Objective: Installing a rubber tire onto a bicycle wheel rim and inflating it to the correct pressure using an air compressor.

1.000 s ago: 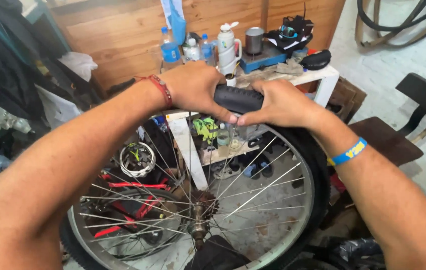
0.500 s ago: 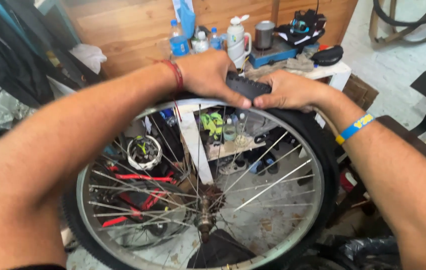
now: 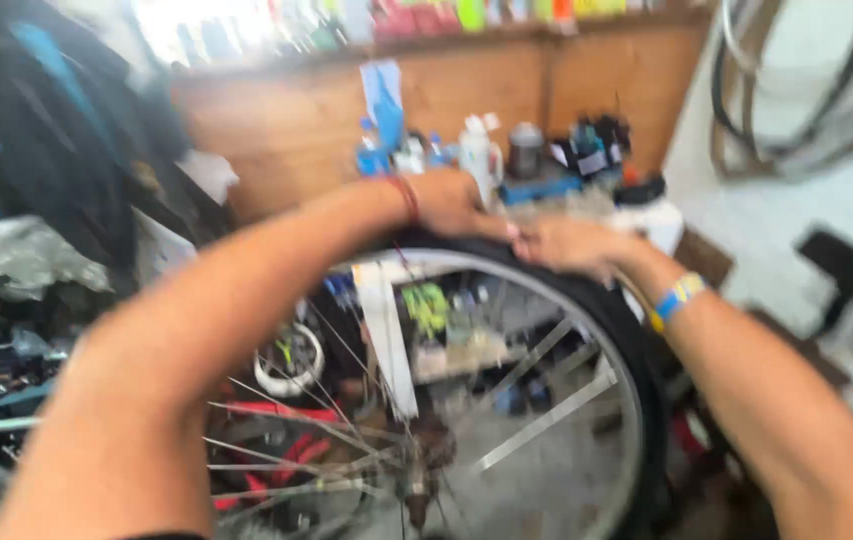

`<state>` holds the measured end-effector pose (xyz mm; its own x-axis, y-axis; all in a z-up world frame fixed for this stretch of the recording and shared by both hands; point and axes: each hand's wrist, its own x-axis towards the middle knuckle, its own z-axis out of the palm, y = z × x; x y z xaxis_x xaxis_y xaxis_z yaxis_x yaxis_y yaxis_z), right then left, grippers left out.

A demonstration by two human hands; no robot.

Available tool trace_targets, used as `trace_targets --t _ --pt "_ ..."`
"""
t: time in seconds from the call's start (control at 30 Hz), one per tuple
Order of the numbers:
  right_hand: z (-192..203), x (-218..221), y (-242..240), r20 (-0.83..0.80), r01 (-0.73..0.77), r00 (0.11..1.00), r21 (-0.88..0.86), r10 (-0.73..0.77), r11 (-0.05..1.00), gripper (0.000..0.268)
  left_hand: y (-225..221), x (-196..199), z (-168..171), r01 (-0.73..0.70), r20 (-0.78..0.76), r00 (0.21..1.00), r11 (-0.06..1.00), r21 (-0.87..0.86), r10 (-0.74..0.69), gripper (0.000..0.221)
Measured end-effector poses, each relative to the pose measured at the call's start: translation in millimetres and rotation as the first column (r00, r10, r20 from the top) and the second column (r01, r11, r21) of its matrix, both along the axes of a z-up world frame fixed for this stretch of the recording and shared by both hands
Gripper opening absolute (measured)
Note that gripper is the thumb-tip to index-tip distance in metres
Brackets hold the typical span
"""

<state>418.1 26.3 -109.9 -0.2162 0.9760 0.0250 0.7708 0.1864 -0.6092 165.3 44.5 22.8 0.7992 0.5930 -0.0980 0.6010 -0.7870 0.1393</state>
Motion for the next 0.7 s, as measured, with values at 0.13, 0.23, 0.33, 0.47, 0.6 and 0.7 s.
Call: trace_targets --t 0.13,0.23,0.33,0.47,0.6,0.7 --pt "11.0 -10.2 -31.0 -0.216 0.158 0.958 -0.146 -0.187 0.977 0.048 -34.3 -52.6 19.4 -0.009 0.008 1.000 0.994 0.108 0.008 0.082" --pt "25.9 -20.7 -56.4 -0.468 0.109 0.861 -0.215 -0.201 0.970 0.038 -17.3 -73.5 -0.4 -0.071 0.034 0.997 0.985 0.159 0.067 0.098" --pt "27.1 -3.6 -43.0 -0.452 0.101 0.875 -0.177 -0.172 0.979 0.042 6.7 -71.9 -11.9 -0.116 0.096 0.990 0.982 0.147 0.103 0.090" --pt "72.2 -45.6 -72.5 0.213 0.064 0.974 0.074 -0.078 0.995 0.098 9.5 -71.1 -11.2 -0.111 0.129 0.986 0.993 0.040 0.105 0.075" --pt "61.2 -68.8 -62.6 0.203 0.148 0.965 0.115 -0.169 0.982 0.098 16.0 -68.4 -18.6 -0.108 0.154 0.982 0.994 -0.017 0.109 0.071" --pt "61.2 -62.0 -48.2 0.074 0.129 0.988 0.094 -0.136 0.987 0.075 20.6 -68.3 -15.0 -0.125 0.135 0.983 0.992 -0.024 0.127 0.072"
